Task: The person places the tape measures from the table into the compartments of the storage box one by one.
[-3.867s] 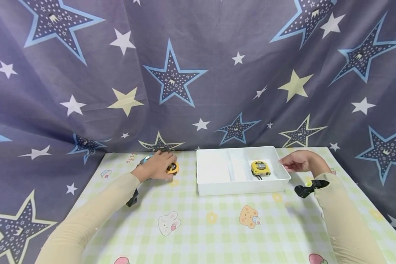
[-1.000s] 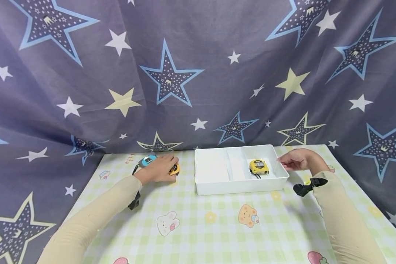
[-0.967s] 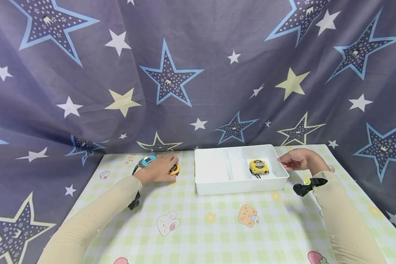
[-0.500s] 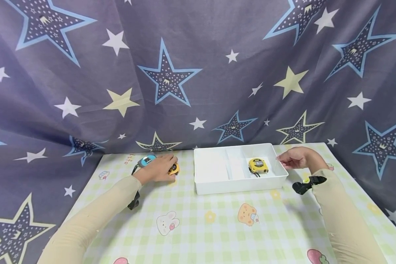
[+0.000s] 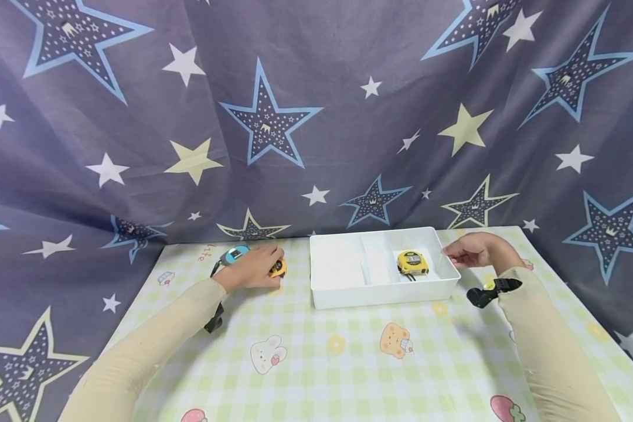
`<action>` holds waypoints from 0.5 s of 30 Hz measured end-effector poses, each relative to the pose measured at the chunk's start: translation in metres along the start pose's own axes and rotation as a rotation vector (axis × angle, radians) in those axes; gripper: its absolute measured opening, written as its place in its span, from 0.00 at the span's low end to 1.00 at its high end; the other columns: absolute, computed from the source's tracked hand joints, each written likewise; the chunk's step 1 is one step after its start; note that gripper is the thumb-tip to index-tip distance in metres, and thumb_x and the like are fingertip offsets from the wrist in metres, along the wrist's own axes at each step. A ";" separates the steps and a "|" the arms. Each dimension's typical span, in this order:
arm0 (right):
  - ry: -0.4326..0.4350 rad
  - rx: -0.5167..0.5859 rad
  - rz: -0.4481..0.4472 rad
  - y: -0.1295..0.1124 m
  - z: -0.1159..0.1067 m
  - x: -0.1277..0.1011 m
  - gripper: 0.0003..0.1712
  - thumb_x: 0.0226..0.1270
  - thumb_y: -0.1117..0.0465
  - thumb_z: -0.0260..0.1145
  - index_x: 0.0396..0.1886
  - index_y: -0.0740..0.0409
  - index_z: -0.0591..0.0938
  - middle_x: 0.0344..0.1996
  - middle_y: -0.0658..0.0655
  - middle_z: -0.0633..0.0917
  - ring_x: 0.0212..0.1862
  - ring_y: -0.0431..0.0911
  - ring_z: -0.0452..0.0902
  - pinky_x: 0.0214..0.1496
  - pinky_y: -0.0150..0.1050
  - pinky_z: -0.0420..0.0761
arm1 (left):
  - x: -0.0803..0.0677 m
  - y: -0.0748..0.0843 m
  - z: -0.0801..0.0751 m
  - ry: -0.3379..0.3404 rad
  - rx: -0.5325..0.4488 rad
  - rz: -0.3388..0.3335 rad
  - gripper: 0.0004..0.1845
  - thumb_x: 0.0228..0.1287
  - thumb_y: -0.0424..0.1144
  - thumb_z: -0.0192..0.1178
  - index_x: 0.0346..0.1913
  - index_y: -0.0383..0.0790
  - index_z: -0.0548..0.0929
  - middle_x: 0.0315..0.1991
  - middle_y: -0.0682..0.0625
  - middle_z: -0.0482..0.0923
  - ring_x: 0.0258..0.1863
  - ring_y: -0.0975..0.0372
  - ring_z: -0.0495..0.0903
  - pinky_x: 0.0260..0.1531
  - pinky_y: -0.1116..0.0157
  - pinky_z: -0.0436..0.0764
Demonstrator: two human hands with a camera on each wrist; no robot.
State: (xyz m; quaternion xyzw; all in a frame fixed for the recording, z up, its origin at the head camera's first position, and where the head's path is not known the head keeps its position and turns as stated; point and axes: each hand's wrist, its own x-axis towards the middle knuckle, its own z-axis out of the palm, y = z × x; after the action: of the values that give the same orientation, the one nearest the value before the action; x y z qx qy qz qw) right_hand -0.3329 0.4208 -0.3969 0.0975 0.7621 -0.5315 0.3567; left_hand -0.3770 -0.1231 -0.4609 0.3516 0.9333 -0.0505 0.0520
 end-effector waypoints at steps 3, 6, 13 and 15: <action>0.024 -0.031 -0.002 -0.003 0.001 -0.001 0.14 0.77 0.65 0.55 0.31 0.51 0.84 0.25 0.45 0.82 0.30 0.32 0.79 0.40 0.25 0.83 | 0.000 0.000 -0.001 0.004 -0.002 0.001 0.37 0.63 0.61 0.58 0.67 0.41 0.68 0.59 0.42 0.72 0.53 0.53 0.74 0.56 0.49 0.76; 0.042 -0.076 -0.009 -0.008 0.003 -0.002 0.13 0.75 0.65 0.56 0.30 0.53 0.83 0.24 0.45 0.81 0.28 0.32 0.78 0.38 0.25 0.83 | 0.000 0.000 -0.002 0.013 -0.010 0.002 0.36 0.62 0.60 0.59 0.65 0.41 0.68 0.57 0.42 0.72 0.51 0.54 0.74 0.54 0.50 0.76; 0.053 -0.099 0.006 -0.010 0.004 -0.003 0.13 0.74 0.65 0.58 0.28 0.54 0.83 0.23 0.46 0.81 0.27 0.33 0.79 0.38 0.26 0.83 | 0.000 0.000 -0.001 0.017 -0.008 0.006 0.32 0.62 0.59 0.59 0.61 0.42 0.69 0.52 0.44 0.71 0.43 0.56 0.70 0.46 0.53 0.74; 0.059 -0.088 0.014 -0.008 0.004 -0.002 0.12 0.74 0.64 0.58 0.30 0.55 0.83 0.24 0.46 0.81 0.28 0.33 0.79 0.38 0.26 0.83 | 0.000 0.000 0.001 0.024 -0.007 0.012 0.31 0.62 0.59 0.59 0.60 0.42 0.69 0.51 0.45 0.71 0.43 0.56 0.70 0.45 0.53 0.74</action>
State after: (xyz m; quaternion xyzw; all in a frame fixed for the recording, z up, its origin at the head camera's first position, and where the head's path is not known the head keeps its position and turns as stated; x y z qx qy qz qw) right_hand -0.3340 0.4149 -0.3905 0.1027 0.7943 -0.4917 0.3418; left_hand -0.3771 -0.1230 -0.4615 0.3574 0.9320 -0.0426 0.0426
